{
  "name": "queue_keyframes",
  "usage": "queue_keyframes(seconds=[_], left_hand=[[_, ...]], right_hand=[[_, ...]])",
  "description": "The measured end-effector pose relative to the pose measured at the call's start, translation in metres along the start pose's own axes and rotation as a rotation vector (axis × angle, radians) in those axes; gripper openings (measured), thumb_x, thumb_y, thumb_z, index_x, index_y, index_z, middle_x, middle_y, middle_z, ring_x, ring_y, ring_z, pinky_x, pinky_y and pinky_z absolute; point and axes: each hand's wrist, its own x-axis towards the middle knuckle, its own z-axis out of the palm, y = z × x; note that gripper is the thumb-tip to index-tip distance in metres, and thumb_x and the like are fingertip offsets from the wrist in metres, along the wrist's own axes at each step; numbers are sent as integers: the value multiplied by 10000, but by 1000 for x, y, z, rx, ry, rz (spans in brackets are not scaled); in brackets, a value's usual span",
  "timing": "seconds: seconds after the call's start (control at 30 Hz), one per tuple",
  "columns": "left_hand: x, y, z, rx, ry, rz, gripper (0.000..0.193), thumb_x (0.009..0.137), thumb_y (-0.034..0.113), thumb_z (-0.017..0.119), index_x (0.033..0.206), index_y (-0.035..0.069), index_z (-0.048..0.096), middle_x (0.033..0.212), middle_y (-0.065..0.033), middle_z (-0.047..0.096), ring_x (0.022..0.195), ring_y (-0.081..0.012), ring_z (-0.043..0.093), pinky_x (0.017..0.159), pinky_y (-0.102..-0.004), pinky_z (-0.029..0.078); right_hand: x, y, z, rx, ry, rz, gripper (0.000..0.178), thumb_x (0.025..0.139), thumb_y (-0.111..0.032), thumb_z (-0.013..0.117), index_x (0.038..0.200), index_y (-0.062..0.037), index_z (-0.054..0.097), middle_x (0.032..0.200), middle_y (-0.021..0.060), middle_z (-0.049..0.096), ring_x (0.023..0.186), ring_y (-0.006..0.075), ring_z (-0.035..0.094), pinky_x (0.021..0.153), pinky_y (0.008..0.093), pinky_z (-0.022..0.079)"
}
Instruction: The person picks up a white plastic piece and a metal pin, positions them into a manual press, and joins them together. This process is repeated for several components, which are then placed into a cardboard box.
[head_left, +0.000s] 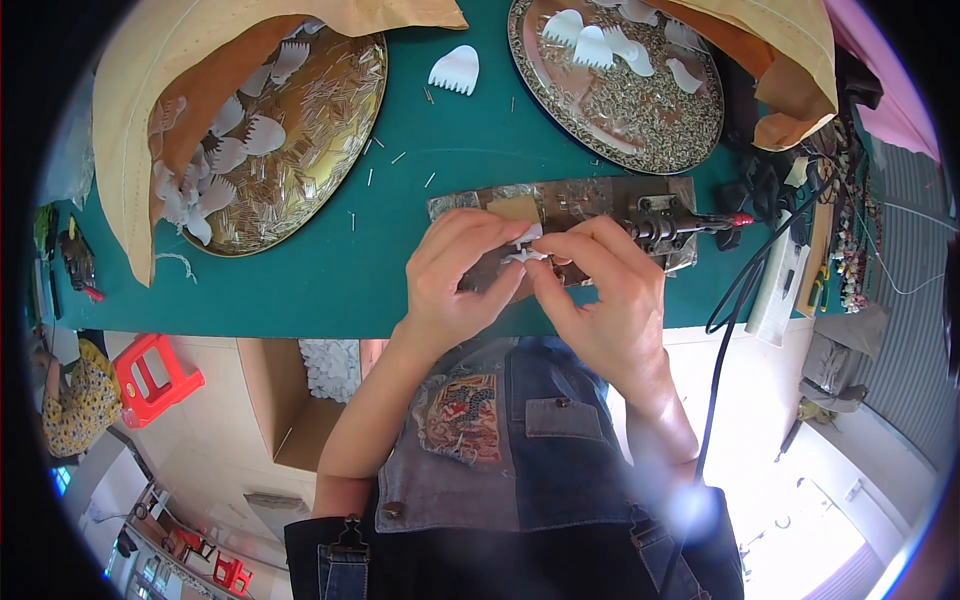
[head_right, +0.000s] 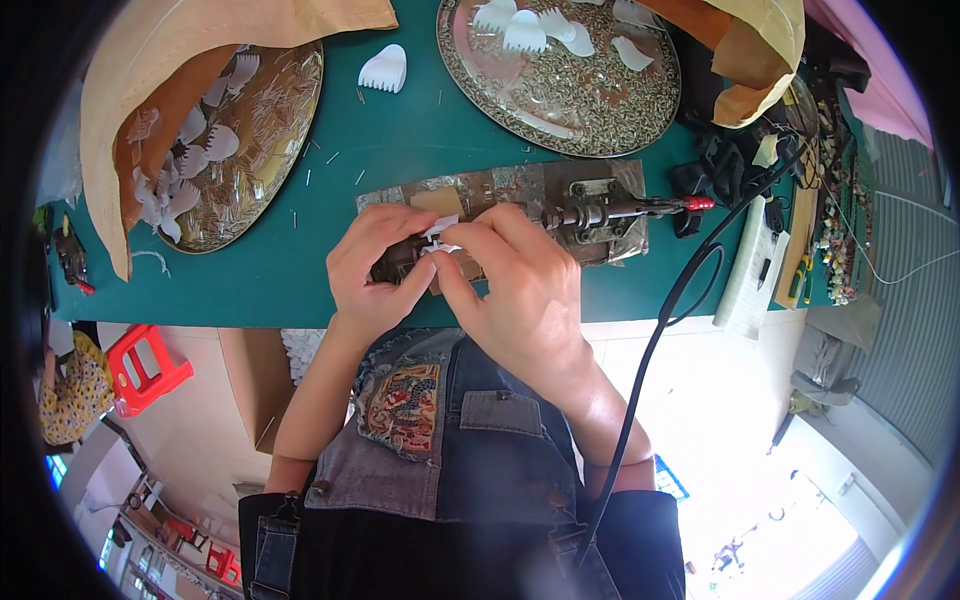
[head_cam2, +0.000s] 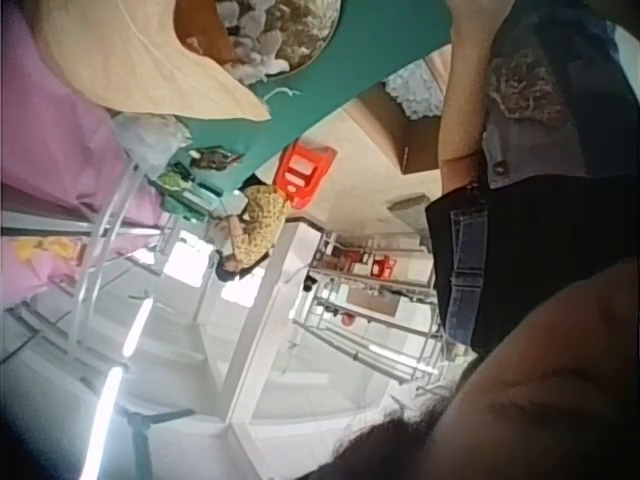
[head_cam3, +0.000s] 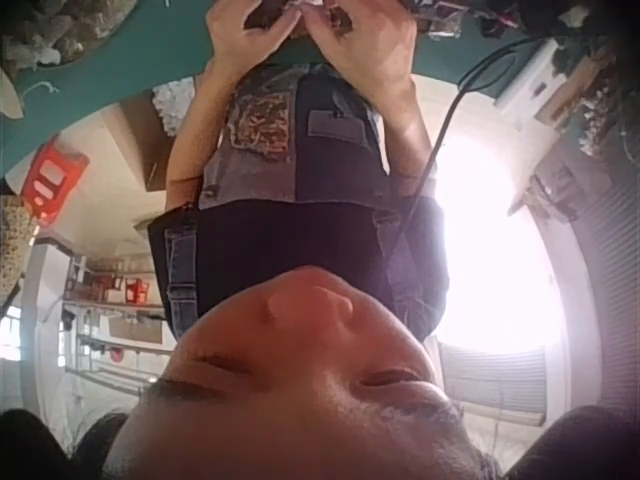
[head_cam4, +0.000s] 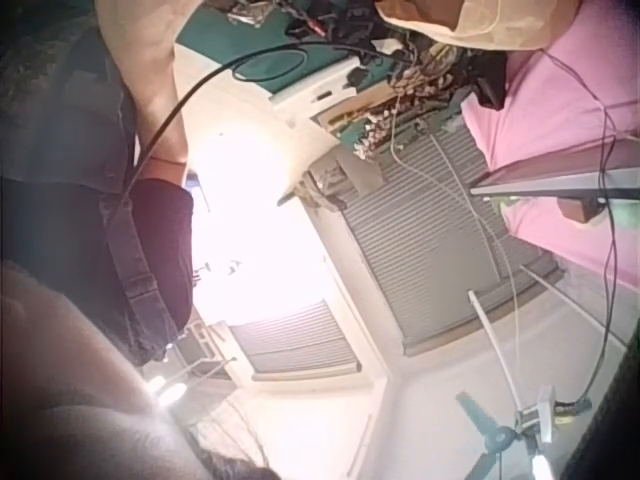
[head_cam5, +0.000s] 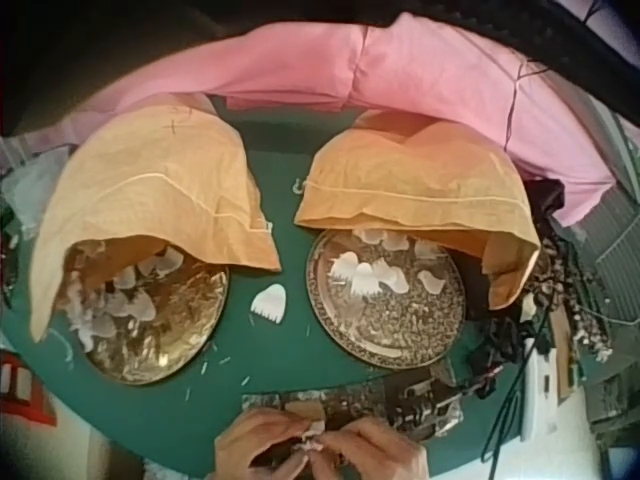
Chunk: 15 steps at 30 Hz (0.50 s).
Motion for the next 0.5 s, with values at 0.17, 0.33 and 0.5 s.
queue_keyframes(seconds=[0.17,0.33,0.5], left_hand=[[0,0,-1,-5,-29,-49,343,695,4,817,1033,2,757,1000,-123,728,920,-254,705,813,-336,567],[0,-1,-1,-14,-33,-50,344,697,3,818,1037,4,761,998,-121,726,919,-254,706,810,-334,567],[0,-2,-2,4,-50,-32,357,701,6,820,1054,6,764,1001,-122,726,918,-257,705,807,-336,567]], right_hand=[[0,1,2,-23,24,-36,169,797,-71,798,955,-66,739,845,52,644,674,254,670,598,372,533],[-2,0,4,19,40,-22,152,802,-58,792,946,-65,744,847,52,657,680,256,678,595,366,538],[-2,0,3,15,35,-24,143,812,-58,787,948,-66,745,861,55,666,690,250,687,603,361,544]])
